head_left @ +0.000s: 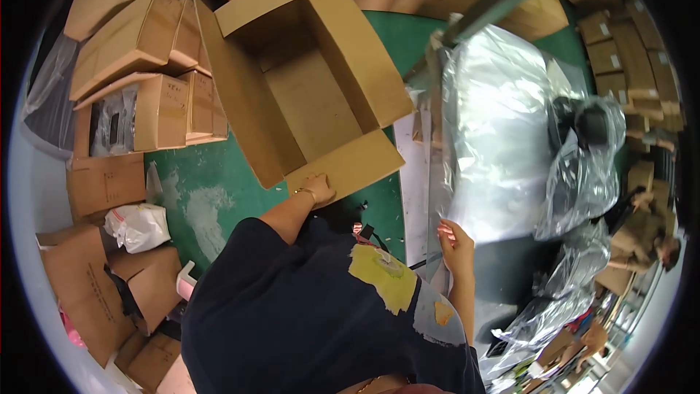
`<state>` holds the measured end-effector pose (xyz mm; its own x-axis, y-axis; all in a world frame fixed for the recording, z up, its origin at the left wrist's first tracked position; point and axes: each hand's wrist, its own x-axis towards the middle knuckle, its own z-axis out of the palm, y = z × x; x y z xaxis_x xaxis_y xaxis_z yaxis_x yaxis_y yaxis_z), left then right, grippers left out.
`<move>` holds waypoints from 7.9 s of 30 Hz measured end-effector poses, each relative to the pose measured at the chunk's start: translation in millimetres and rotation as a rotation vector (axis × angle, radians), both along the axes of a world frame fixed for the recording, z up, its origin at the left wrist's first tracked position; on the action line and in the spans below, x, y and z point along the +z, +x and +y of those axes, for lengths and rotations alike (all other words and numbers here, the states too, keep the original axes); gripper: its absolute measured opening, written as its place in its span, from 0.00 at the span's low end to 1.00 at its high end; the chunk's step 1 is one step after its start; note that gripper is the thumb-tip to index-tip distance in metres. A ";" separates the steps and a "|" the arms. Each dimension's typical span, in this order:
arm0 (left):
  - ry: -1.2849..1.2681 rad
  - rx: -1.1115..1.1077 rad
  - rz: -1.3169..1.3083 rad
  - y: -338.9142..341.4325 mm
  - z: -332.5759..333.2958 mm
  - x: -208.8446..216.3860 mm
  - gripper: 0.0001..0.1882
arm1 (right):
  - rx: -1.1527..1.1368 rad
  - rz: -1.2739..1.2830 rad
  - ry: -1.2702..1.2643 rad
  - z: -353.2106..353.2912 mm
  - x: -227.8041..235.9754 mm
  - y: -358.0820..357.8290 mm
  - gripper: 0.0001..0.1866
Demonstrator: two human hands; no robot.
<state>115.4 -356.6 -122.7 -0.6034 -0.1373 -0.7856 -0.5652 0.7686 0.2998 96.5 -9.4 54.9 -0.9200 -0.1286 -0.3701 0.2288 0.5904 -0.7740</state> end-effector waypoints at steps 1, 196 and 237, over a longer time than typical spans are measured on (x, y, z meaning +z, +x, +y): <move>0.014 -0.002 -0.004 -3.5 -4.8 -2.0 0.30 | -0.014 -0.022 -0.020 -7.4 -2.8 -7.2 0.13; 1.145 0.794 0.896 -941.7 -597.2 254.3 0.29 | -1.267 0.254 -0.933 -261.5 121.1 -582.7 0.16; 1.054 0.884 0.507 -432.7 -439.7 35.2 0.24 | -1.466 0.323 -0.265 -190.1 -128.7 87.6 0.19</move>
